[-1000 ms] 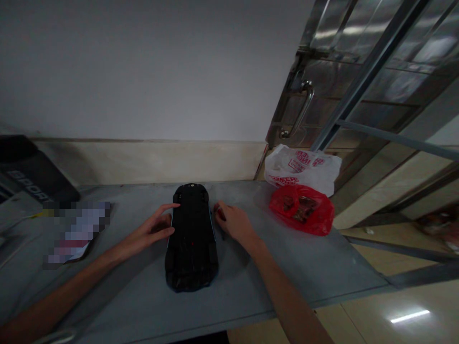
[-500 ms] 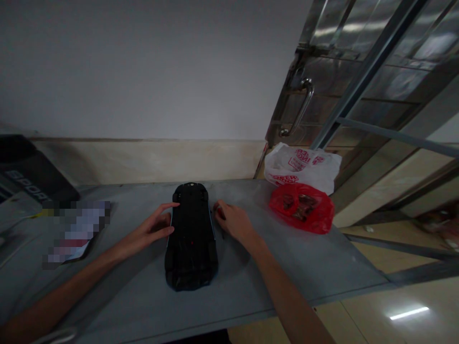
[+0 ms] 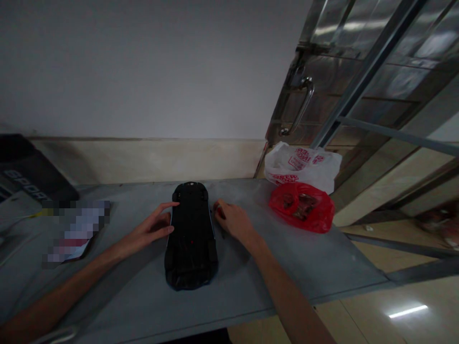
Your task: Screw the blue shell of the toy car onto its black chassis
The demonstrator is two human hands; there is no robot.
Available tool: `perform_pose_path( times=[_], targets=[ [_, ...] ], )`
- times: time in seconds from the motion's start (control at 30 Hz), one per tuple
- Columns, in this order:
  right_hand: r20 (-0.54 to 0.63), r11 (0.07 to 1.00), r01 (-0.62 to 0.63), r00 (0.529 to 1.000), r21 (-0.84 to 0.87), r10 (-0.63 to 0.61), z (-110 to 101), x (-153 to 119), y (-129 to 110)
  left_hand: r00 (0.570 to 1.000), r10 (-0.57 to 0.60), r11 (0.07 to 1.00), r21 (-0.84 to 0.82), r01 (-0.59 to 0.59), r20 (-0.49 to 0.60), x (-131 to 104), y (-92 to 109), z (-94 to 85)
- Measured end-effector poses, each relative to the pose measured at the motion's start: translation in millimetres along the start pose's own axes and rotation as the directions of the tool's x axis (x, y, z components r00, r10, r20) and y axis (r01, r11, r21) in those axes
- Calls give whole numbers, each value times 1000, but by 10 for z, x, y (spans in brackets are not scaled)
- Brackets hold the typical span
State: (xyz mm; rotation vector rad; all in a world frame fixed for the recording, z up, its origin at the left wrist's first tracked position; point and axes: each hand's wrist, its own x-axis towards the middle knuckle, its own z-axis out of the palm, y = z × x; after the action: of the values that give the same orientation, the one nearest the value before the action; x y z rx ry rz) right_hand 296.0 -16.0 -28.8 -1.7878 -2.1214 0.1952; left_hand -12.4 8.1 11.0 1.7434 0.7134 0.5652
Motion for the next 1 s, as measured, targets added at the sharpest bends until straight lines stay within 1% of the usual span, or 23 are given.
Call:
perform_pose_path(
  times=[0.3,0.57,1.0],
  targets=[
    [-3,1000,1,1000,6,-1,-5,-15,-10,1000,8,1000,-3,-8,5,15,-29,-9],
    [7,1000,0,1000,6,0,-50,-28,-43,1000,1,1000,13,-1,-7,1,21,7],
    [17,1000,-5,1000,1,5,-21,-6,-14,1000,-5,1000,13,5,1,2,34,9]
  ],
)
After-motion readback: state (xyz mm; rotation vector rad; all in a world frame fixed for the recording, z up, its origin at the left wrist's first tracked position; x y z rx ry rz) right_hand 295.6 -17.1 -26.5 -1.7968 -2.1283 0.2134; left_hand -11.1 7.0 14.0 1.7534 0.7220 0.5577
